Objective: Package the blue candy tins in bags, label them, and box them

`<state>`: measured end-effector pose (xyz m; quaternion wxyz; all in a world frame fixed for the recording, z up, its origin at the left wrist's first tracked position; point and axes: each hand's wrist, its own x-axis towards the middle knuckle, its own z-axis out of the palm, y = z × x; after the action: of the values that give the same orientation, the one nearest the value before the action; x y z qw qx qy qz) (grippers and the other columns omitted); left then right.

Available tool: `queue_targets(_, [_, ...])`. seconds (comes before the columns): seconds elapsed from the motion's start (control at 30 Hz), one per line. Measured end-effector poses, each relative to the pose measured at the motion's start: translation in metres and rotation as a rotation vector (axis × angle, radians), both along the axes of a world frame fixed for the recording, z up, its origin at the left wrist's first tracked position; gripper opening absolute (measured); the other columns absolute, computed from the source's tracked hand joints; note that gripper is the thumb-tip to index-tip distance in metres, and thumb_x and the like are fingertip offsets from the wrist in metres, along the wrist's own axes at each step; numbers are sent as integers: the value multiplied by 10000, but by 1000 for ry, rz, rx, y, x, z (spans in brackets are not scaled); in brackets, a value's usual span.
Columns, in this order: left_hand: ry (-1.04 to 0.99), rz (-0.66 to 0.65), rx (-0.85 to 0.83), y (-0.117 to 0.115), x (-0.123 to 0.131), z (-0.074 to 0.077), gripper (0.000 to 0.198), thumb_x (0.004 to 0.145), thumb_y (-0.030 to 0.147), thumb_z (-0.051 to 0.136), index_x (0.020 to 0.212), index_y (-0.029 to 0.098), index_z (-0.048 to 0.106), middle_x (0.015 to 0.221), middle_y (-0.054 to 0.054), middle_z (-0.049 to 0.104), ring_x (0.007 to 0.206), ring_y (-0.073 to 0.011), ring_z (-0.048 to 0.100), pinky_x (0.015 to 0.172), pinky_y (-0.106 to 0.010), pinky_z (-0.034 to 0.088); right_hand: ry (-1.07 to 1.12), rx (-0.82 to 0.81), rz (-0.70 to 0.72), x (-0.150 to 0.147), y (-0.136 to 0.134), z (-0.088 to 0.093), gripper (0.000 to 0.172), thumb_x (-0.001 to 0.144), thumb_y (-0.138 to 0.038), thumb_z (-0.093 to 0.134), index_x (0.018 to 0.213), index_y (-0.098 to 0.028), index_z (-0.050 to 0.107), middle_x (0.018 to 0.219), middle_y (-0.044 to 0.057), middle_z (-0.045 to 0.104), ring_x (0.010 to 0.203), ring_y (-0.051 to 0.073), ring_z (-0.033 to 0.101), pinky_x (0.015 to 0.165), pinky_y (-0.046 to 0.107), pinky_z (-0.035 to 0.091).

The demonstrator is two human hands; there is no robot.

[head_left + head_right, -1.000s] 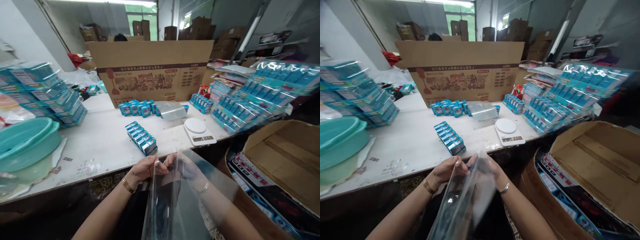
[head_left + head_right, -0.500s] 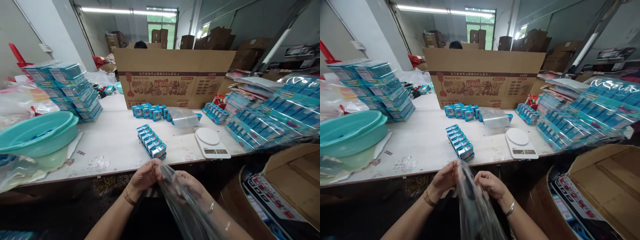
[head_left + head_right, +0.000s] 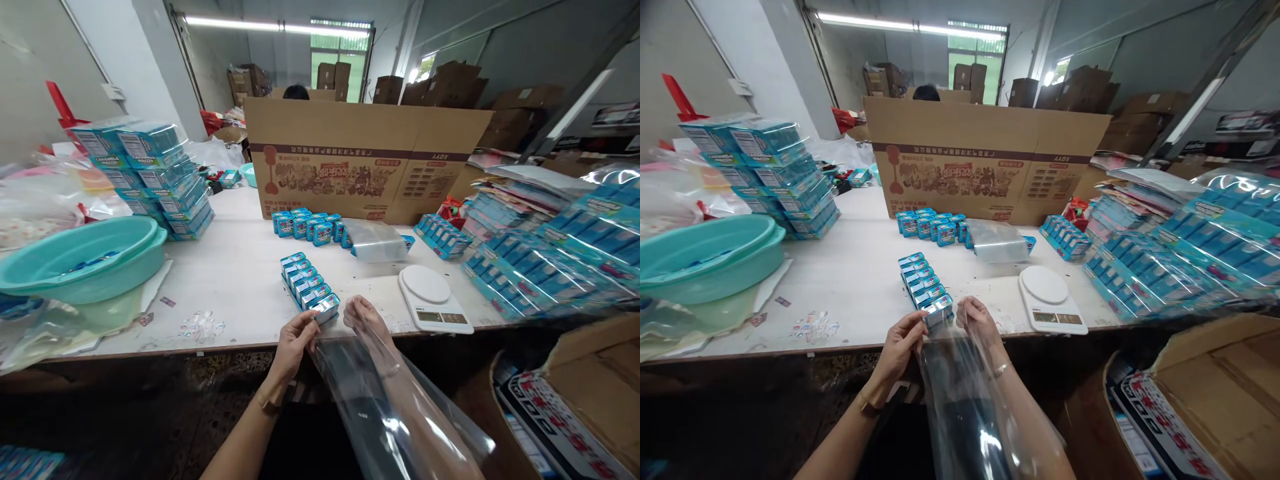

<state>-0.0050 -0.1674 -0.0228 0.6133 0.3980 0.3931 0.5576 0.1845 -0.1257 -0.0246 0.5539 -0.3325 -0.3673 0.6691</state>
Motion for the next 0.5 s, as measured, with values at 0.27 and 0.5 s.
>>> queue_targets(0.27, [-47, 327, -72, 12, 10, -16, 447, 634, 489, 831, 871, 171, 625, 561, 84, 501, 495, -76, 434, 512, -201, 349, -137, -36, -52, -16, 46, -21, 557, 537, -621, 838, 613, -216, 464, 543, -84, 423, 499, 87, 336, 510, 246, 305])
queue_targets(0.5, [74, 352, -104, 10, 23, -27, 503, 652, 646, 754, 694, 174, 587, 592, 49, 510, 565, -109, 424, 547, -227, 349, -322, -35, -138, -22, 33, -33, 560, 633, -711, 725, 599, -198, 506, 544, -62, 459, 567, 113, 376, 560, 258, 322])
